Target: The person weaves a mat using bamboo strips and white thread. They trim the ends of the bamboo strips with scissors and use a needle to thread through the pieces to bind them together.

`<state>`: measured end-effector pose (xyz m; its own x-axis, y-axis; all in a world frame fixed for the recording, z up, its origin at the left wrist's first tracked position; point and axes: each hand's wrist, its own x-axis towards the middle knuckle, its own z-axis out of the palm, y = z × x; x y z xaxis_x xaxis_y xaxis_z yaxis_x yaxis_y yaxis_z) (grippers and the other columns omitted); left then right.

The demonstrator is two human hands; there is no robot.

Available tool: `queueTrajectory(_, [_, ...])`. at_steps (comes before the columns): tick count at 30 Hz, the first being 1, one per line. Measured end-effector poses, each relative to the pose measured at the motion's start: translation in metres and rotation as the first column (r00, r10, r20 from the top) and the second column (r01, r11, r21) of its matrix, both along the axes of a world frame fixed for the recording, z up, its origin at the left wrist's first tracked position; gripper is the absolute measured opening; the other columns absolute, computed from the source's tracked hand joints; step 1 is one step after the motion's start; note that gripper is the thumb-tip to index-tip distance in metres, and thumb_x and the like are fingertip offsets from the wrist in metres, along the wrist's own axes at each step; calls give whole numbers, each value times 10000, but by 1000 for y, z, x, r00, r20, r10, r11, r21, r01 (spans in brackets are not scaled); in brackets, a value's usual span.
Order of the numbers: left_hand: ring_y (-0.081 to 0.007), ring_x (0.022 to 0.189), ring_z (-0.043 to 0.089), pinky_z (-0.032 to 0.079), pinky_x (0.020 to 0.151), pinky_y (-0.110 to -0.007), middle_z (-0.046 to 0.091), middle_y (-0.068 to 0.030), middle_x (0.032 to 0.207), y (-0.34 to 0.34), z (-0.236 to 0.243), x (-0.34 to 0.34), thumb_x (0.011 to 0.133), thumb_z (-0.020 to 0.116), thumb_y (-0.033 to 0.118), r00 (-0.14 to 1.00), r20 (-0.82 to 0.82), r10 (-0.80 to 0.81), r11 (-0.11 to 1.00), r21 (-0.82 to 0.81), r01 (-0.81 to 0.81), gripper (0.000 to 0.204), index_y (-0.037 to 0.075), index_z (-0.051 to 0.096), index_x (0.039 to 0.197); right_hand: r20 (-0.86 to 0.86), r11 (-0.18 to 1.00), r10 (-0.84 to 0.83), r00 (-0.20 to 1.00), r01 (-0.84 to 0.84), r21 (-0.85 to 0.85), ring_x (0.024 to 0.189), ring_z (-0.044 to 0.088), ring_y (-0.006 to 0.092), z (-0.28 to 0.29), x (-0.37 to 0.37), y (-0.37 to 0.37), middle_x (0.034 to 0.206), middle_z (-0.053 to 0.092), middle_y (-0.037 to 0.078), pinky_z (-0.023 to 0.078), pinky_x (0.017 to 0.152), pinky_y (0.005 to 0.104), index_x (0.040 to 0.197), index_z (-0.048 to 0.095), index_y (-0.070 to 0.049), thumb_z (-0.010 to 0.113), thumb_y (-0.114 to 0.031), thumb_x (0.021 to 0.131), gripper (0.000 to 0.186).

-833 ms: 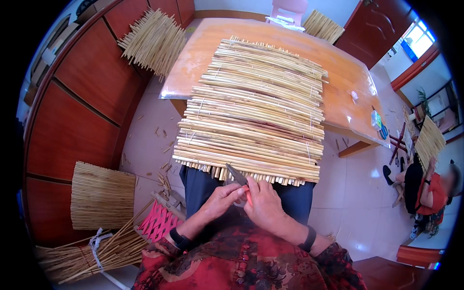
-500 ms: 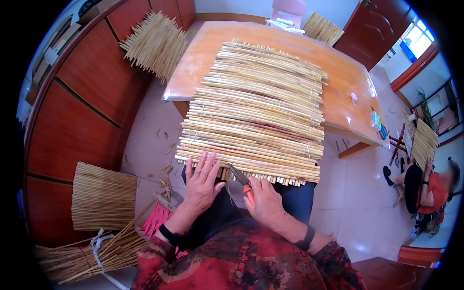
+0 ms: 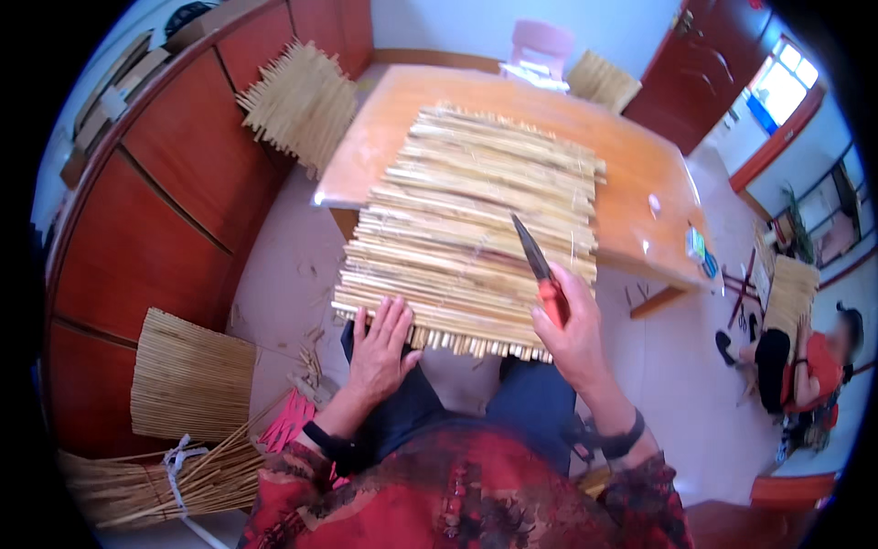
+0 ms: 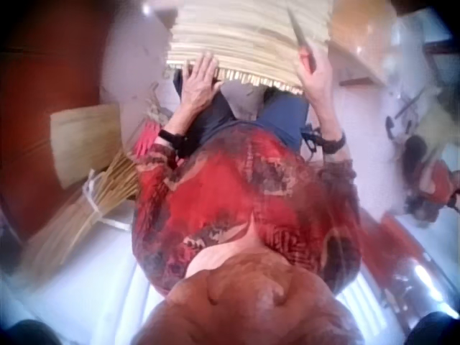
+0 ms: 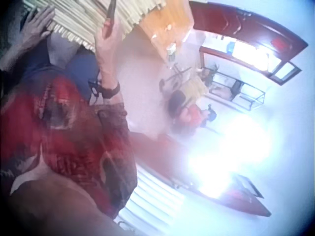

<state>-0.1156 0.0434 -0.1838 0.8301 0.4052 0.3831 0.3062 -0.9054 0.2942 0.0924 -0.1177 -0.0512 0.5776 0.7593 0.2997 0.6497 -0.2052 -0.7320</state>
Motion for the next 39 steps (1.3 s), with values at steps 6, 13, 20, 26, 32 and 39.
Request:
queueTrajectory(6, [-312,1204,405,228,1027,-480,451,-158,1273,-5,40,22,738,677,219,992,120,30,996,-86,-20,560,10,462,1210,-249,1000,20,968,-23,-6,948,516,167,5,21,-24,1038,536,109,401,860,278,1181,466,20,607,-83,724,489])
queueTrajectory(13, [-180,1069,515,449,838,-280,527,-125,1167,0,93,87,836,571,42,881,473,30,280,-850,446,430,-13,428,1238,-288,966,212,934,-244,-80,904,529,181,-2,23,-16,964,531,90,417,823,272,1171,463,5,605,-99,749,458])
queueTrajectory(20, [-43,497,413,340,439,-186,464,27,606,2,83,104,862,538,102,946,264,190,126,-962,244,98,10,571,865,-306,922,260,916,-330,-202,929,548,200,4,60,-18,984,550,100,435,818,291,1162,490,-18,595,-89,734,446])
queueTrajectory(26, [-52,440,387,340,403,-194,456,13,563,26,73,67,870,544,130,815,262,516,-44,-942,331,117,20,583,857,-34,995,-43,998,39,-96,811,581,209,-36,169,-20,873,596,97,464,724,309,1048,541,-21,568,-99,742,316])
queueTrajectory(32, [-70,444,423,347,418,-191,516,-12,590,3,75,67,871,553,118,845,258,468,-14,-954,299,110,15,590,884,427,845,-405,809,509,-163,816,578,324,-126,299,-44,888,605,140,458,730,417,1033,536,-82,646,-246,715,374])
queueTrajectory(39, [-72,482,447,382,454,-201,521,-20,618,-1,90,66,875,541,114,843,290,454,-24,-941,337,113,9,581,888,603,657,-436,668,694,-293,962,516,325,-110,274,-23,986,570,160,407,850,391,1056,565,-71,596,-291,797,341])
